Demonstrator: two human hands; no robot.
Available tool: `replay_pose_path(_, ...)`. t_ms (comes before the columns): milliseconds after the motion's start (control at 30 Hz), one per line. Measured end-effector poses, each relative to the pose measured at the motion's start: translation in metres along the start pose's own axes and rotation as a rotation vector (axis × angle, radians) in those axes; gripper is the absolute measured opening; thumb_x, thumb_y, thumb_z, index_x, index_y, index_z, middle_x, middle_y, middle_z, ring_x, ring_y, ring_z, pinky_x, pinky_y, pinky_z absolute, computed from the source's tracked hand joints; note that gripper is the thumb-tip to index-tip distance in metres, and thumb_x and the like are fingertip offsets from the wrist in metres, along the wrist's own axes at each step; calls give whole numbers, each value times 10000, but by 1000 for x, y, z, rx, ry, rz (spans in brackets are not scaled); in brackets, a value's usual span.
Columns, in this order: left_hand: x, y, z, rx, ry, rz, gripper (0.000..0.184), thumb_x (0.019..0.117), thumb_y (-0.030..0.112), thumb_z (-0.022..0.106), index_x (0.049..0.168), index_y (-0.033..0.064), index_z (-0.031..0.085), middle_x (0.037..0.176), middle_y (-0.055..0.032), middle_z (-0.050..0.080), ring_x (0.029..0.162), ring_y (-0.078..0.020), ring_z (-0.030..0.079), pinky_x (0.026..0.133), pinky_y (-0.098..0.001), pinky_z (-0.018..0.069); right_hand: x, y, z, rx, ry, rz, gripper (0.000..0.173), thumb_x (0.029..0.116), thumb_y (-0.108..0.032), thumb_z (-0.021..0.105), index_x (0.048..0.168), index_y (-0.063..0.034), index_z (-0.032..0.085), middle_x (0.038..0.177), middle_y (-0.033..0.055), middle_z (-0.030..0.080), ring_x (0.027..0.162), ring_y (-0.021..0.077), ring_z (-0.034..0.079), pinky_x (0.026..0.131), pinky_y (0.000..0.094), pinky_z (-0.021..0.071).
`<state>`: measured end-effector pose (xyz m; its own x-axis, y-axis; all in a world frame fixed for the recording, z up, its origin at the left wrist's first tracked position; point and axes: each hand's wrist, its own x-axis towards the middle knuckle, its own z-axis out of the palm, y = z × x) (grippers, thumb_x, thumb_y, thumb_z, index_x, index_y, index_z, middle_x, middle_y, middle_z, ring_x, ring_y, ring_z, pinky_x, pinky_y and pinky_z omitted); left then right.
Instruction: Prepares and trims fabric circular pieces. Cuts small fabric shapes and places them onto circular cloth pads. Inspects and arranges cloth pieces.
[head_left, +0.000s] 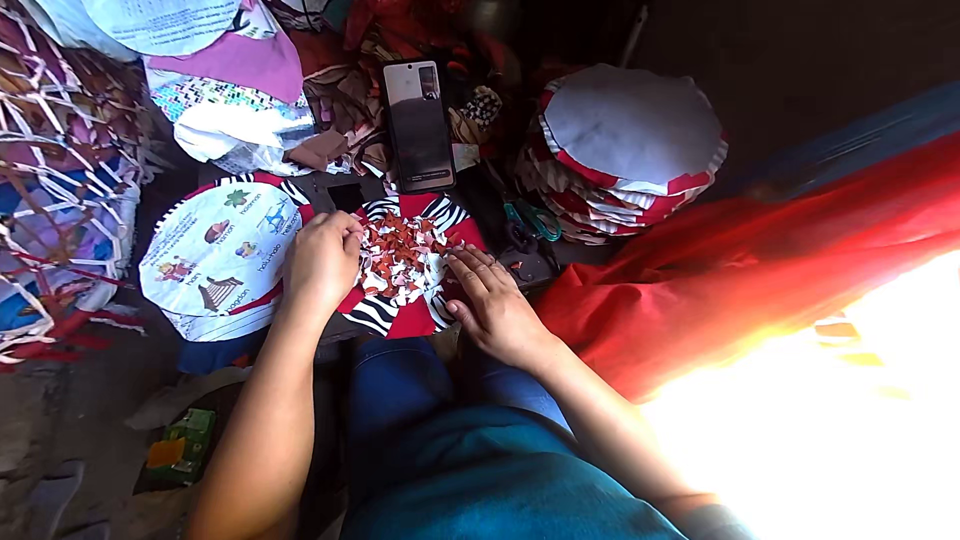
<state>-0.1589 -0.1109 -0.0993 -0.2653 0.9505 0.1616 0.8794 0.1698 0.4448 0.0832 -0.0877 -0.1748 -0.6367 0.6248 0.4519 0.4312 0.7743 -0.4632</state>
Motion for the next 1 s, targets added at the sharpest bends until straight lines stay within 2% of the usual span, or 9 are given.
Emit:
replay_pose_path(200,-10,-6,-9,-60,6,-6,174,1022,85,602,1068,-18,734,1059,-225,674,949,-343,654,872,-544,499,-1,0,1,-9,14,-16,540,1053,-340,463,1420,46,550,1477,203,546,1433,365,455,1184,522,340)
replay_pose_path(300,-17,-4,-7,-73,73,2,268,1063,133,529,1213,-6,701,1258,-248,628,1141,-388,620,981,-569,473,0,0,-2,34,26,-12,479,1040,-220,468,1421,61,538,1478,223,536,1430,367,456,1182,509,347)
replay_pose_path(400,-26,1,2,-40,70,134,385,1089,193,444,1379,-4,605,1448,-224,550,1358,-396,512,1108,-588,395,10,-5,-5,63,51,-5,461,939,-45,513,1378,90,560,1447,251,551,1398,397,486,1157,508,387)
replay_pose_path(467,-31,4,13,50,-12,193,488,1107,269,371,1507,6,467,1594,-200,402,1503,-380,336,1210,-584,268,26,-12,-2,11,42,-10,497,948,-124,518,1403,75,544,1464,249,536,1409,407,467,1159,524,376)
replay_pose_path(567,-34,4,33,181,-70,226,565,1108,302,338,1573,-18,331,1655,-218,275,1554,-373,210,1246,-589,146,51,-20,6,-167,-98,41,656,1059,-395,414,1552,36,371,1612,222,365,1523,378,293,1234,547,218)
replay_pose_path(733,-38,-1,45,259,-127,225,595,1084,277,313,1591,-33,276,1670,-208,240,1561,-353,199,1251,-561,131,66,-18,14,-309,-330,135,686,1092,-430,260,1623,-1,199,1695,174,188,1577,336,137,1242,602,83)
replay_pose_path(900,-38,0,37,228,-181,211,613,1106,360,282,1611,15,261,1689,-170,211,1575,-346,141,1236,-629,45,63,-20,14,-310,-315,180,697,1091,-425,255,1621,18,170,1696,191,167,1579,337,126,1246,593,82)
replay_pose_path(967,-32,0,28,115,-175,186,572,1112,372,314,1571,38,381,1645,-171,328,1551,-377,214,1208,-690,72,61,-17,11,-203,-225,155,667,1089,-381,302,1617,13,204,1689,184,201,1576,322,150,1258,550,102)
replay_pose_path(1000,-26,1,23,50,-142,167,523,1111,348,339,1509,37,474,1576,-190,431,1504,-398,318,1187,-697,162,59,-15,9,-109,-144,141,644,1075,-326,339,1608,20,234,1676,187,241,1569,324,180,1263,531,128)
